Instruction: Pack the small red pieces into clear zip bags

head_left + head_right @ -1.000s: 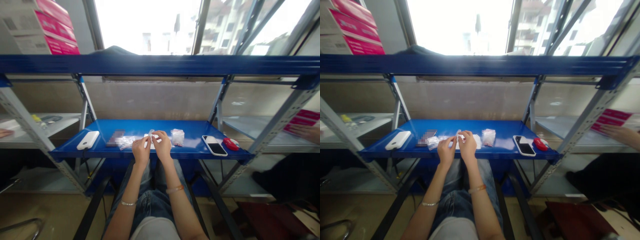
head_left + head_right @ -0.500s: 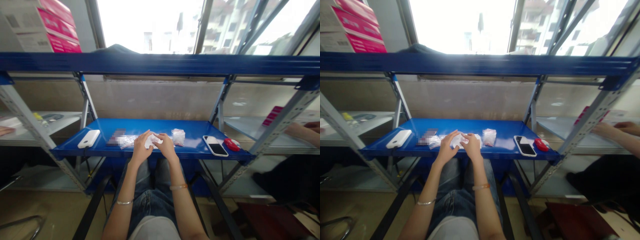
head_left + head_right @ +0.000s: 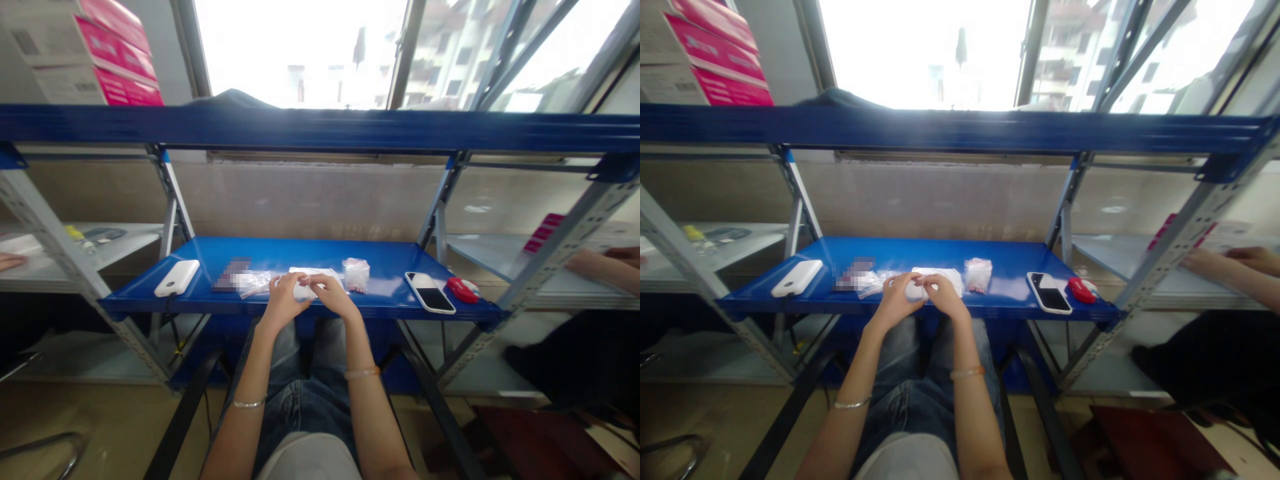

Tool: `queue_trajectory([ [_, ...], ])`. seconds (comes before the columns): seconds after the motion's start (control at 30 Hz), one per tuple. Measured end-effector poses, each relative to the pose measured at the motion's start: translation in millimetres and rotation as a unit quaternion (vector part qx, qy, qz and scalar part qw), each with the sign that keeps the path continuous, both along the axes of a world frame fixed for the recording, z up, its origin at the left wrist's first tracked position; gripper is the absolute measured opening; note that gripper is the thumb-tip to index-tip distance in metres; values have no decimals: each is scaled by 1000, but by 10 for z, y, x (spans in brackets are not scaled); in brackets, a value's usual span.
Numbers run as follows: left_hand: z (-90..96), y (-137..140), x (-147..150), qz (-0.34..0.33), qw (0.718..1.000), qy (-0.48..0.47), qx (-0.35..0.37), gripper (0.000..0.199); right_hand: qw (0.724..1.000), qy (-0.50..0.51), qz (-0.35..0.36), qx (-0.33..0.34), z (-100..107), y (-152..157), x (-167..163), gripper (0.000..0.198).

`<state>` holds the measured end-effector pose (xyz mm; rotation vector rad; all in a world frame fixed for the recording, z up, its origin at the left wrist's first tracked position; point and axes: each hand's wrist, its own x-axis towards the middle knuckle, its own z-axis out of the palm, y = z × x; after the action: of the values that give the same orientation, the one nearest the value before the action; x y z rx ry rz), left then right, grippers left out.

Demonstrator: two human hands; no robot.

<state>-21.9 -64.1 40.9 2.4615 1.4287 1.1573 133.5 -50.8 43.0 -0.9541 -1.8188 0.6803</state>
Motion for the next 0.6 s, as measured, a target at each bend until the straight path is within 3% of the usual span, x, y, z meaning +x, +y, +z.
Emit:
queue_trajectory([
  [0.1, -18, 20, -6, 20, 1000, -2, 23, 46, 999, 32, 12, -21, 80, -44, -24, 30],
  [0.23, -39, 48, -6, 25, 999, -3, 35, 51, 1000, 3, -7, -29, 98, -82, -73, 19],
  [0.4, -22, 37, 19, 40, 998, -4, 41, 60, 994, -4, -111, -22, 49, -58, -124, 13],
  [0.6, -42, 32, 13, 38, 999, -8, 35, 51, 975, -63, -209, 39, 115, -101, -140, 7],
])
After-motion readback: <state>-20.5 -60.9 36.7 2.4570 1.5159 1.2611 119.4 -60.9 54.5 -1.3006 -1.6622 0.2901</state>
